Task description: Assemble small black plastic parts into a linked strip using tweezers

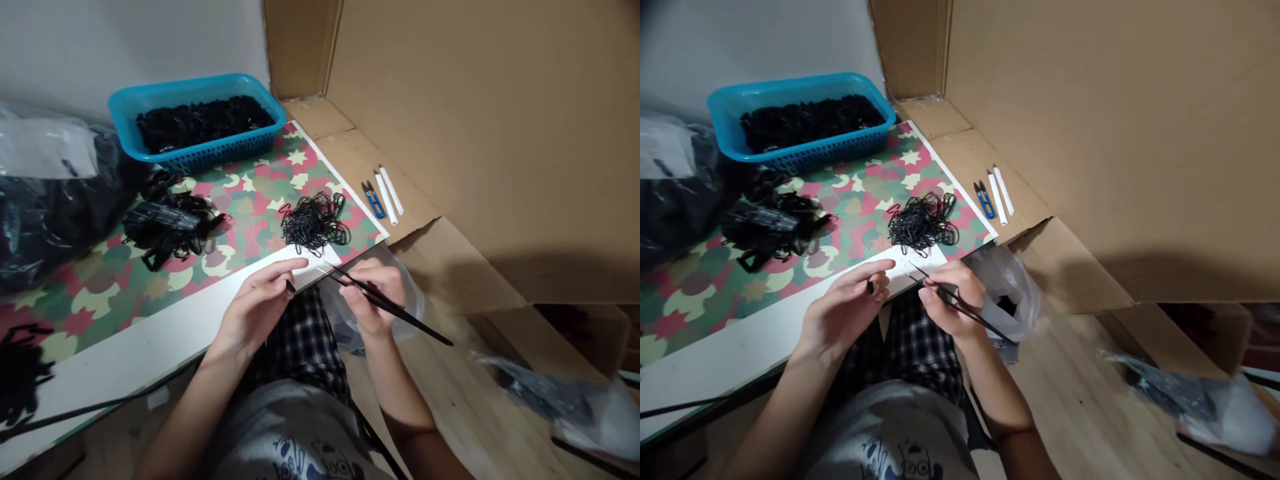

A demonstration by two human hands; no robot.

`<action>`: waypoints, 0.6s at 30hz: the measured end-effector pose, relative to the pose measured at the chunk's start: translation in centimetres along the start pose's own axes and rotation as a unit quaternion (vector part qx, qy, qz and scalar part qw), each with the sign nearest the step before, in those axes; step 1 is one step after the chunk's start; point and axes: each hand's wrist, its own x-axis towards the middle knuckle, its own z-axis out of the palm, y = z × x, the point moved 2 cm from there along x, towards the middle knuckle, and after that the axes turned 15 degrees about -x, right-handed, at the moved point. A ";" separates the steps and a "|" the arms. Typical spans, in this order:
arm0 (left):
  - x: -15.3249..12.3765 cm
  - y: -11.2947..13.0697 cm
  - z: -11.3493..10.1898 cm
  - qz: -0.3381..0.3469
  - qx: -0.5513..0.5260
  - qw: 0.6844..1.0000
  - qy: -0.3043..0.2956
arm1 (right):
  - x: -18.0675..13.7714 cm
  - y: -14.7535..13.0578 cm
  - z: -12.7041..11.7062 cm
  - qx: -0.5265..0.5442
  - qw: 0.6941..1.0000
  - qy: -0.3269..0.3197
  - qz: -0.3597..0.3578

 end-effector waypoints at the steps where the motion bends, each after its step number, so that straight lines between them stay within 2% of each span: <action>1: -0.2 -0.1 -0.1 -0.007 -0.015 1.000 -0.003 | -0.3 -0.1 0.1 0.005 1.000 -0.003 -0.008; 4: -1.1 -0.6 -1.0 -0.033 -0.082 0.996 0.002 | -1.0 -0.2 0.8 0.009 0.999 -0.024 -0.029; 10: -2.7 -1.1 -2.8 -0.062 -0.222 0.972 0.037 | -2.4 0.7 2.6 0.011 1.000 -0.016 0.005; 18: -3.1 -1.3 -3.2 -0.072 -0.301 0.950 0.043 | -3.4 0.9 3.8 0.017 1.000 -0.010 0.017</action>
